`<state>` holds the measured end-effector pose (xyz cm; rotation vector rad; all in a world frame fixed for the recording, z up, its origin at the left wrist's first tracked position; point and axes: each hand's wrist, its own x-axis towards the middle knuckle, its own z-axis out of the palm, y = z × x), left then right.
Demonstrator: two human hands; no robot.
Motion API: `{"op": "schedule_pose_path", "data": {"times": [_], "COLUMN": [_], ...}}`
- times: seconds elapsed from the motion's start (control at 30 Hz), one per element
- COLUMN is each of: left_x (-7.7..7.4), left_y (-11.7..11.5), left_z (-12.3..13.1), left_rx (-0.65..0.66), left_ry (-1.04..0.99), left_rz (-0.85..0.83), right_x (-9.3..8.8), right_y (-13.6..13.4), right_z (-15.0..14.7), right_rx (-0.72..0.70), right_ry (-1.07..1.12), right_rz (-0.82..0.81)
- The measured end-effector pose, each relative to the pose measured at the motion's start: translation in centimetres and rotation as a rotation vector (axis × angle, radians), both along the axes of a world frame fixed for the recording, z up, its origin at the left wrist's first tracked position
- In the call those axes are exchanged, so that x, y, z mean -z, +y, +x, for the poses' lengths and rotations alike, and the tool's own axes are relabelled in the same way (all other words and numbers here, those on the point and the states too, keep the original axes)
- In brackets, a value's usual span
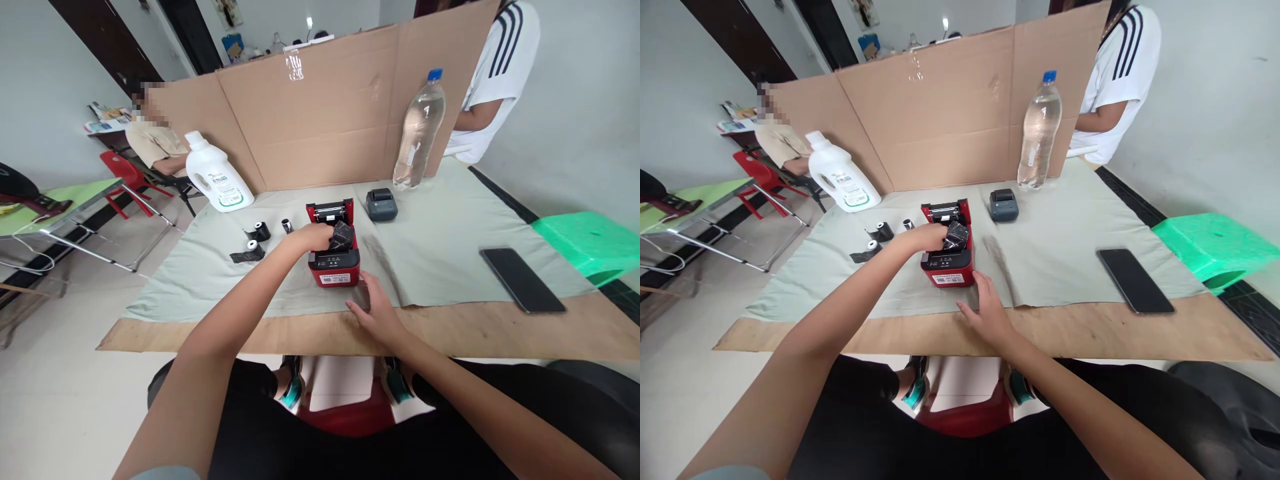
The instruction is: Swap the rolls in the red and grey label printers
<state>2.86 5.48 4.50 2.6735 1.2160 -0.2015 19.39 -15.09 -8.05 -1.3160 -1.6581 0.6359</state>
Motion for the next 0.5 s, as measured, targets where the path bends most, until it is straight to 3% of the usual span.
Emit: {"op": "schedule_pose_path", "data": {"times": [0.13, 0.23, 0.37, 0.43, 0.5], "left_x": [-0.5, -1.3, -2.1, -1.6, -0.1], "left_y": [0.0, -1.1, -4.2, -5.9, -7.2], "left_z": [-0.1, -1.5, -5.9, -8.7, -11.5], "left_rx": [-0.001, -0.053, -0.155, -0.254, -0.380], "left_ry": [-0.154, -0.339, -0.730, -0.909, -1.112], "left_rz": [-0.128, -0.149, -0.138, -0.104, -0.119], "right_x": [0.0, 0.1, 0.3, 0.2, 0.0], "right_y": [0.0, 0.1, 0.1, 0.2, 0.1], "right_z": [0.0, 0.1, 0.2, 0.2, 0.2], "right_rx": [-0.004, -0.008, -0.003, -0.008, -0.011], "right_ry": [0.002, -0.001, -0.002, 0.001, 0.002], "right_rz": [0.001, 0.007, 0.001, -0.005, -0.015]}}
